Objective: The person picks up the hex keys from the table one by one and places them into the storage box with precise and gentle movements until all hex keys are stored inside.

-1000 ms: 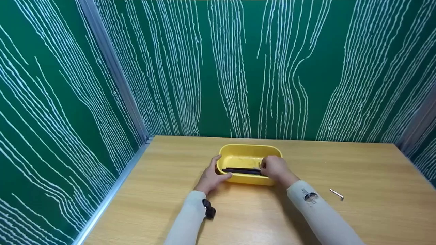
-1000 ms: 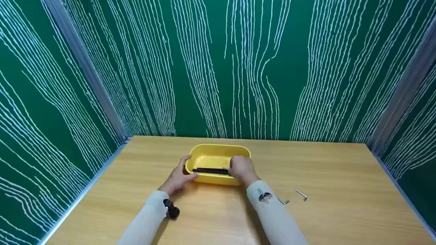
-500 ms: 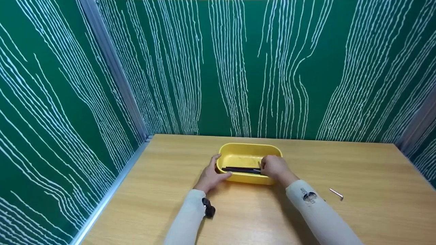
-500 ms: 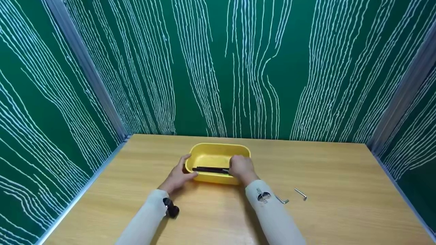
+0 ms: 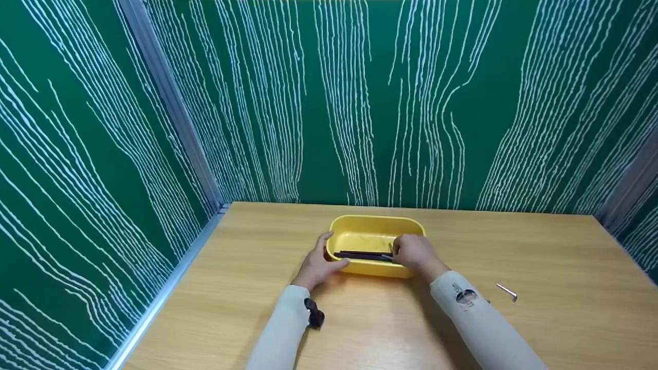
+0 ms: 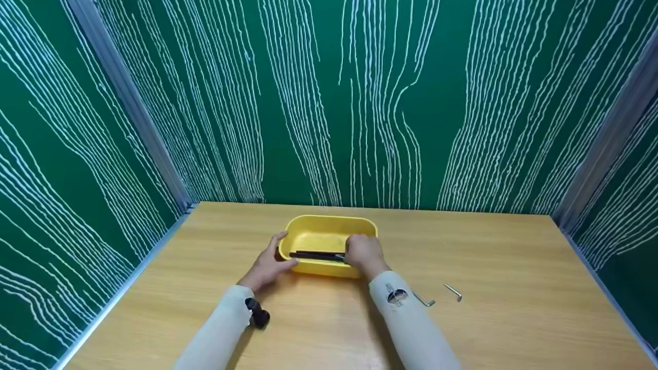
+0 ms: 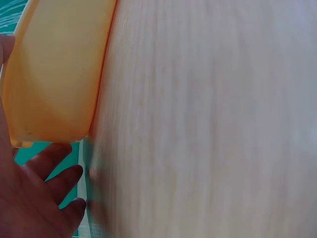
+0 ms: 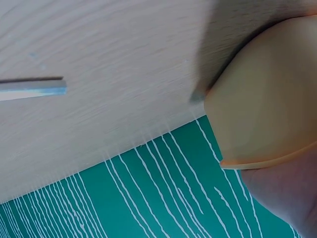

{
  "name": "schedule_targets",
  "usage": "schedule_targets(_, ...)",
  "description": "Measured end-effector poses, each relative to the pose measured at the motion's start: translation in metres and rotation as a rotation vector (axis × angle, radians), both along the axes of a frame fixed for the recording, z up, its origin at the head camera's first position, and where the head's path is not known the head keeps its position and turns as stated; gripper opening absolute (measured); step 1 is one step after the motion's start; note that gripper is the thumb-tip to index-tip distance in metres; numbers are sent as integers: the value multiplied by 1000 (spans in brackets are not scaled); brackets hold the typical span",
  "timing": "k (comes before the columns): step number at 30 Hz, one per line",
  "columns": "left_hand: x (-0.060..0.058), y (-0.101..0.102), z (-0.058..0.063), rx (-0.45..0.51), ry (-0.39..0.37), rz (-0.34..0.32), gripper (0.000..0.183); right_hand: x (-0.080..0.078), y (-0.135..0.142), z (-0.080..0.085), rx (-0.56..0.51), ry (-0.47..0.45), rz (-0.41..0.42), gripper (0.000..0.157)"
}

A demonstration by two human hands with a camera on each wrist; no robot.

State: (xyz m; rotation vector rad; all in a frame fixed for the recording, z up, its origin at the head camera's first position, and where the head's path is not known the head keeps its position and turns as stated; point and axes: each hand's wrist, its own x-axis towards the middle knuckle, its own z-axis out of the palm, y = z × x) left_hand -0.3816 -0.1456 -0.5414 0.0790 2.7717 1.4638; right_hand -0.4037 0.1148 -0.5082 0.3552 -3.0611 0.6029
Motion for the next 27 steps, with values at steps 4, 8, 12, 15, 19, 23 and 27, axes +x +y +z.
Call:
schedule_targets(4, 0, 0, -1, -3, 8, -4, 93, 0, 0, 0, -17, -33, -12, 14)
schedule_targets(8, -1, -1, -2, -5, 22, -13, 93, 0, 0, 0, -24, -44, -15, 14)
schedule_targets(12, -1, 0, -1, -11, 19, -12, 92, 0, 0, 1, -12, -26, -6, 13)
schedule_targets(15, 0, 0, 0, -24, 18, -8, 91, 1, 0, 2, 4, 12, 6, 11)
schedule_targets(19, 0, 0, 1, -43, 25, 0, 93, 2, 1, 3, 9, 55, 32, 9)
schedule_targets(23, -1, 0, 0, -39, 30, -3, 94, 2, 4, 4, -49, 59, 64, 6)
schedule_targets(27, -1, 0, 0, -44, 32, -8, 93, 1, 9, 5, -81, 139, 138, 9)
